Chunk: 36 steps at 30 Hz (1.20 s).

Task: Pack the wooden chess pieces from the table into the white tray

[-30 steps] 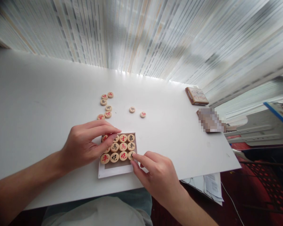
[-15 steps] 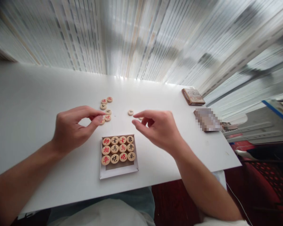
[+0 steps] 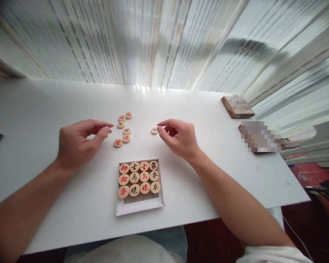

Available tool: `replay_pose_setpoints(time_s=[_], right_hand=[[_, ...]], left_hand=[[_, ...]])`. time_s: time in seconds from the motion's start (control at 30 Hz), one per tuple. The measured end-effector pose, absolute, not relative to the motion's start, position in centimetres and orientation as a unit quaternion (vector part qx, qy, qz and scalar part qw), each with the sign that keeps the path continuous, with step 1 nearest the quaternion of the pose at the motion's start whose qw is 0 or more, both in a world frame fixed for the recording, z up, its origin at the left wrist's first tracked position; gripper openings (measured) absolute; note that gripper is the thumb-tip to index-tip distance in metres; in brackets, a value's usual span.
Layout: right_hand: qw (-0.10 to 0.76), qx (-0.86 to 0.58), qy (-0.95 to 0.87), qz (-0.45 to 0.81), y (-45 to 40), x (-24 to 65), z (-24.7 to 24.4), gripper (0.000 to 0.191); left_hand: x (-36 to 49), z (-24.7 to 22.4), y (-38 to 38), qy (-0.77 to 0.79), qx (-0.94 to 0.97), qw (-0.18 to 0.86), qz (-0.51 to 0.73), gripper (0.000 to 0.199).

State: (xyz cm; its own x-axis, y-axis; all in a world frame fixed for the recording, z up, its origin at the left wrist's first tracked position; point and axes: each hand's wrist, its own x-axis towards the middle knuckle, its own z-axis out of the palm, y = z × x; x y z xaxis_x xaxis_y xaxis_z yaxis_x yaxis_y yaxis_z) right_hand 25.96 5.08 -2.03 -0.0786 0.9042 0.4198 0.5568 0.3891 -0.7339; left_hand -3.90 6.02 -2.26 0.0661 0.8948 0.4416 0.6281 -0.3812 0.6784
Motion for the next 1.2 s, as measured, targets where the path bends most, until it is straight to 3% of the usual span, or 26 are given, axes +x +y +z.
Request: replay_pose_setpoints(time_s=[0.27, 0.57, 0.87, 1.2], right_hand=[[0.255, -0.354, -0.839, 0.325, 4.3, 25.6, -0.1, 0.012], [0.167, -0.360, -0.827, 0.398, 4.5, 25.7, -0.1, 0.017], [0.151, -0.398, -0.800, 0.422, 4.4, 25.5, -0.4, 0.024], [0.163, -0.436, -0.772, 0.434, 4.2, 25.3, -0.4, 0.016]], left_hand=[[-3.4, -2.2, 5.4, 0.532, 0.727, 0.170, 0.399, 0.016], [-2.3, -0.6, 4.0, 0.431, 0.776, 0.231, 0.398, 0.011], [-3.9, -1.6, 6.0, 0.573, 0.698, 0.175, 0.393, 0.015], [-3.3, -2.2, 5.7, 0.559, 0.727, 0.185, 0.352, 0.018]])
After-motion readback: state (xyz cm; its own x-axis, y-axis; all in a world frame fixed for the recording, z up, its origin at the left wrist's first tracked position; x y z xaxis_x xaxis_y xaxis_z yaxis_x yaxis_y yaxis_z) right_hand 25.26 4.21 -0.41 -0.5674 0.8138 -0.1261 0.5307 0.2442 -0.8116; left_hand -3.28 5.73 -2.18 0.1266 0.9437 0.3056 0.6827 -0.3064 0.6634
